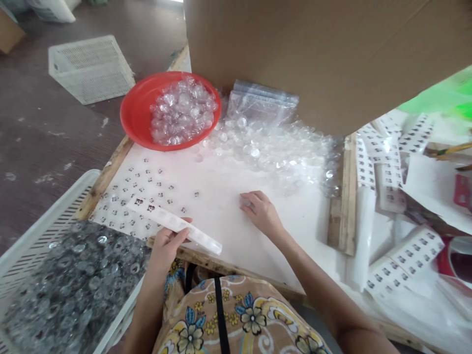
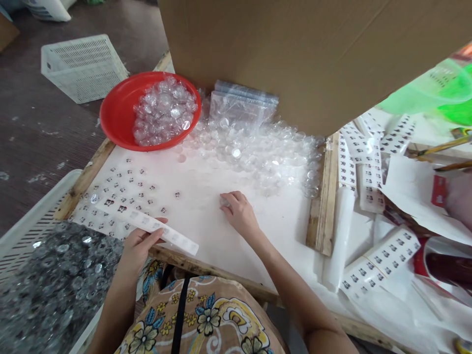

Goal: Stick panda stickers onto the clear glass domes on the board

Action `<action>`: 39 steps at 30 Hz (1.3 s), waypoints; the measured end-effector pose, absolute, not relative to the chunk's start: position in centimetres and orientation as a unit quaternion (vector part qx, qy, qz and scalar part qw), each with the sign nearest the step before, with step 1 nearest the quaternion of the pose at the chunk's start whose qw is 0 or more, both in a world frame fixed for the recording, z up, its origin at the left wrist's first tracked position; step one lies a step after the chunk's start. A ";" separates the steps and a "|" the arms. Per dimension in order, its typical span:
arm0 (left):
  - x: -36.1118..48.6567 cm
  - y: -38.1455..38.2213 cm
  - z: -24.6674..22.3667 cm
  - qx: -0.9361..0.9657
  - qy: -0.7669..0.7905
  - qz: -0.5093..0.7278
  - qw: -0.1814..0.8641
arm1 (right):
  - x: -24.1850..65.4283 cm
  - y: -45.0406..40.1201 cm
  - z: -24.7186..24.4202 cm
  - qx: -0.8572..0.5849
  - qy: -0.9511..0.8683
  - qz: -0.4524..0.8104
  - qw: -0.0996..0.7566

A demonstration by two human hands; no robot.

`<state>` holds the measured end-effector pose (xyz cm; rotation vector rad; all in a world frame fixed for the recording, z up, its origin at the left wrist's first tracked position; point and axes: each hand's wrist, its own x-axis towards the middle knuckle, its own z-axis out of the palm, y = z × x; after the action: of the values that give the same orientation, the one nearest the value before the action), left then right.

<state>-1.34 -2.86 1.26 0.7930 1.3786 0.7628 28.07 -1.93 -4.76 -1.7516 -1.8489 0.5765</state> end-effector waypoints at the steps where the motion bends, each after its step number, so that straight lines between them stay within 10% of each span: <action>1: -1.2 -2.9 1.4 0.350 0.601 0.334 0.636 | 27.5 -1.9 -4.8 -0.644 -0.680 0.226 0.269; 39: -1.0 -11.5 2.2 0.323 0.569 0.486 0.579 | 25.6 -4.0 -4.5 -0.583 -0.779 0.138 0.184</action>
<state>-1.04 -11.54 2.16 0.7560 1.3314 1.1354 25.57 -4.00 -4.45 -1.6442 -2.1971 0.3885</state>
